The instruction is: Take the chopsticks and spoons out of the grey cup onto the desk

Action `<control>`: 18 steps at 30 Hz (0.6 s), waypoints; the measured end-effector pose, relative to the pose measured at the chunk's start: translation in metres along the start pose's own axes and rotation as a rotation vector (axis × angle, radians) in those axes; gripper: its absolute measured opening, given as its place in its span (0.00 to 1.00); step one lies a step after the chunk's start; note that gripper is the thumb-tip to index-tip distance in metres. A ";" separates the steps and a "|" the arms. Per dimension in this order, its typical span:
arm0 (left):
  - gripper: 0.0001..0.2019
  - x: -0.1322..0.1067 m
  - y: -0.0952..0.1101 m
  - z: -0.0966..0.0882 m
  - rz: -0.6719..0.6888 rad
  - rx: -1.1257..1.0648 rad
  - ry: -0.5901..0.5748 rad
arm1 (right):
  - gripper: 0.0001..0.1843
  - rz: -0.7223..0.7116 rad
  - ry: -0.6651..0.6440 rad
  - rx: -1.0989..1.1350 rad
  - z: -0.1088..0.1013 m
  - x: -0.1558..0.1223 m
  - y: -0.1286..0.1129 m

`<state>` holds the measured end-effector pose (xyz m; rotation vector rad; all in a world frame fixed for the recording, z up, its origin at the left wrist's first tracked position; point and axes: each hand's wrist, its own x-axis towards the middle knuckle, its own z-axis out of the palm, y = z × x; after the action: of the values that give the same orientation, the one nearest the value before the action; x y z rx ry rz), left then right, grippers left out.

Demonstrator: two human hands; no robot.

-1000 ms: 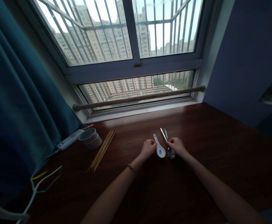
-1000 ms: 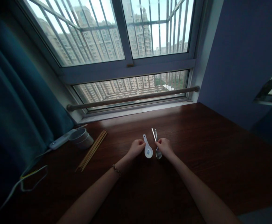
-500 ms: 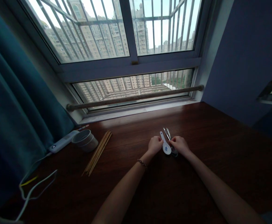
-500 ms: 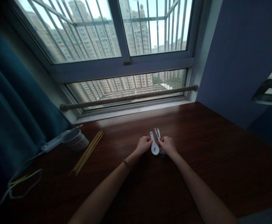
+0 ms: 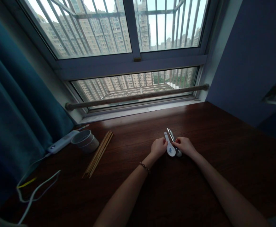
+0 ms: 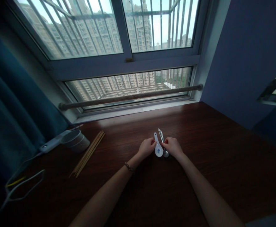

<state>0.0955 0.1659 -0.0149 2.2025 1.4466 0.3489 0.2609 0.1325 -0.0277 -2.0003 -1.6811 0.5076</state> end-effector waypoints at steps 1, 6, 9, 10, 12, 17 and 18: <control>0.15 0.000 0.000 0.000 0.007 0.003 0.001 | 0.10 -0.005 0.001 0.003 0.000 0.000 0.000; 0.16 -0.003 0.000 0.001 0.043 0.019 0.006 | 0.10 -0.024 0.008 0.016 0.001 0.000 0.003; 0.16 -0.004 0.000 0.002 0.046 0.036 0.008 | 0.10 -0.029 0.018 0.022 0.003 0.001 0.005; 0.16 -0.005 0.000 0.003 0.046 0.042 0.010 | 0.10 -0.031 0.021 0.024 0.003 0.001 0.006; 0.17 -0.006 0.000 0.005 0.046 0.054 0.012 | 0.10 -0.035 0.026 0.028 0.003 0.002 0.007; 0.17 -0.009 0.003 0.009 0.030 0.088 0.019 | 0.08 -0.042 0.046 0.049 0.003 0.002 0.006; 0.17 -0.010 0.004 0.009 0.024 0.096 0.023 | 0.09 -0.041 0.046 0.055 0.002 0.001 0.006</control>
<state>0.0987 0.1537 -0.0204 2.3005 1.4781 0.3206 0.2647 0.1333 -0.0329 -1.9197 -1.6587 0.4844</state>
